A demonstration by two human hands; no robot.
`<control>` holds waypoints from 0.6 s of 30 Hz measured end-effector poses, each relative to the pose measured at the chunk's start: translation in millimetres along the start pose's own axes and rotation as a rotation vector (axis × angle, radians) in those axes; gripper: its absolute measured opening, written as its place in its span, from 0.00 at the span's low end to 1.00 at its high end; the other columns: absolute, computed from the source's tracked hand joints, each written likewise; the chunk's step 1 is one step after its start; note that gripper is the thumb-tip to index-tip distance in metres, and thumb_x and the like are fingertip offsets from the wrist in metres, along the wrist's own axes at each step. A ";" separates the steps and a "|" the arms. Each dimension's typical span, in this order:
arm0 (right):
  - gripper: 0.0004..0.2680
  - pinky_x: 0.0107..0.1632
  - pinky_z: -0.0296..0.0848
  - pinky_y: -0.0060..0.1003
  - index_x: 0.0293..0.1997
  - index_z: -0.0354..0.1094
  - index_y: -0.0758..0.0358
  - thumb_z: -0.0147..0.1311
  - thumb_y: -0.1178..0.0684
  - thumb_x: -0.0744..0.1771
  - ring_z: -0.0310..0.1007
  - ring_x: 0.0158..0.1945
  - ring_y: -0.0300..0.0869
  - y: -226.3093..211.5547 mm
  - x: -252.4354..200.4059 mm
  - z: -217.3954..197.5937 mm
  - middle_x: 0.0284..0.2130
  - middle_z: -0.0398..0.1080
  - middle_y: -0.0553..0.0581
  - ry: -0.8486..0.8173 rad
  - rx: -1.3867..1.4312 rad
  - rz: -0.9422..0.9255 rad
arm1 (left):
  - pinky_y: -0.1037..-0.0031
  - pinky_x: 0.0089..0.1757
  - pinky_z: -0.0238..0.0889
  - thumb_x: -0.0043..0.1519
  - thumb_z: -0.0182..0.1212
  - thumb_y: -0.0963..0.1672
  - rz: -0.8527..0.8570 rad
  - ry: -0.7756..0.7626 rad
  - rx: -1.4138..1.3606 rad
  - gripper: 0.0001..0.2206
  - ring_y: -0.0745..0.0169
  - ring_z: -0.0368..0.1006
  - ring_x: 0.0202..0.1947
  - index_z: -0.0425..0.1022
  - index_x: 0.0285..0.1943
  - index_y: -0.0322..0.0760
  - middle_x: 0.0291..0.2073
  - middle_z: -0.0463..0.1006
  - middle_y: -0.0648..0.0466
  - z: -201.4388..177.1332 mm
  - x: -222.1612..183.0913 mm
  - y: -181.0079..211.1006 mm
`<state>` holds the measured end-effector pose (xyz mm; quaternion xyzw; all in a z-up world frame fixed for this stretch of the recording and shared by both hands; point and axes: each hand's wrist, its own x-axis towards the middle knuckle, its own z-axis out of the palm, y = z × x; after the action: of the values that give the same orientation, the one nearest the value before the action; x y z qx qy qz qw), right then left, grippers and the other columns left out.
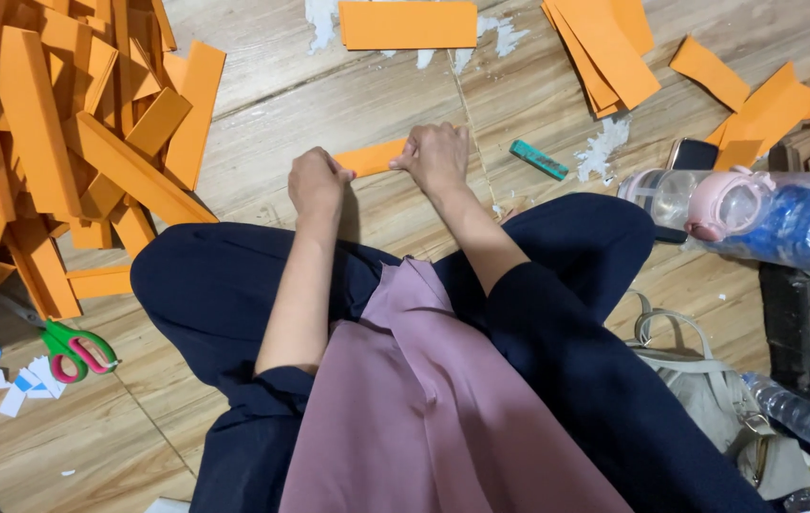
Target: Folding and creasing orange paper strips manually using a small tool while sitting on the floor.
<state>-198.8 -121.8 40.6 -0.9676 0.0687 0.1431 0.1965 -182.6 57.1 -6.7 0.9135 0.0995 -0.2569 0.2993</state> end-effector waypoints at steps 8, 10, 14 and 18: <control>0.06 0.44 0.53 0.40 0.21 0.66 0.51 0.58 0.46 0.57 0.66 0.35 0.48 4.3 12.3 4.9 0.21 0.68 0.52 -0.029 -0.088 0.023 | 0.52 0.38 0.64 0.48 0.65 0.40 0.219 0.032 0.047 0.09 0.35 0.70 0.37 0.69 0.32 0.31 0.28 0.70 0.40 -11.4 -36.9 54.2; 0.06 0.43 0.52 0.39 0.20 0.65 0.50 0.57 0.46 0.57 0.66 0.35 0.47 12.2 9.4 16.1 0.20 0.68 0.51 -0.039 -0.074 0.028 | 0.50 0.39 0.63 0.50 0.62 0.38 0.277 -0.015 -0.022 0.07 0.33 0.69 0.38 0.69 0.34 0.29 0.28 0.70 0.39 16.7 -38.6 54.5; 0.06 0.45 0.53 0.41 0.22 0.65 0.49 0.59 0.46 0.57 0.64 0.36 0.45 26.9 6.5 6.5 0.20 0.66 0.47 -0.027 0.054 -0.098 | 0.61 0.39 0.65 0.49 0.64 0.41 0.233 -0.017 -0.165 0.07 0.45 0.72 0.35 0.68 0.28 0.38 0.23 0.69 0.49 42.6 -12.9 50.8; 0.05 0.47 0.55 0.41 0.28 0.66 0.51 0.59 0.49 0.58 0.62 0.41 0.46 42.6 -12.5 -8.9 0.27 0.65 0.50 -0.019 0.131 -0.176 | 0.64 0.38 0.66 0.46 0.67 0.43 0.169 -0.047 -0.122 0.08 0.49 0.73 0.33 0.70 0.25 0.40 0.21 0.71 0.53 36.3 -14.5 56.6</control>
<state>-216.6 -163.3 36.9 -0.9536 -0.0093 0.1295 0.2718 -190.8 -10.3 3.9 0.8924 0.0307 -0.2454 0.3774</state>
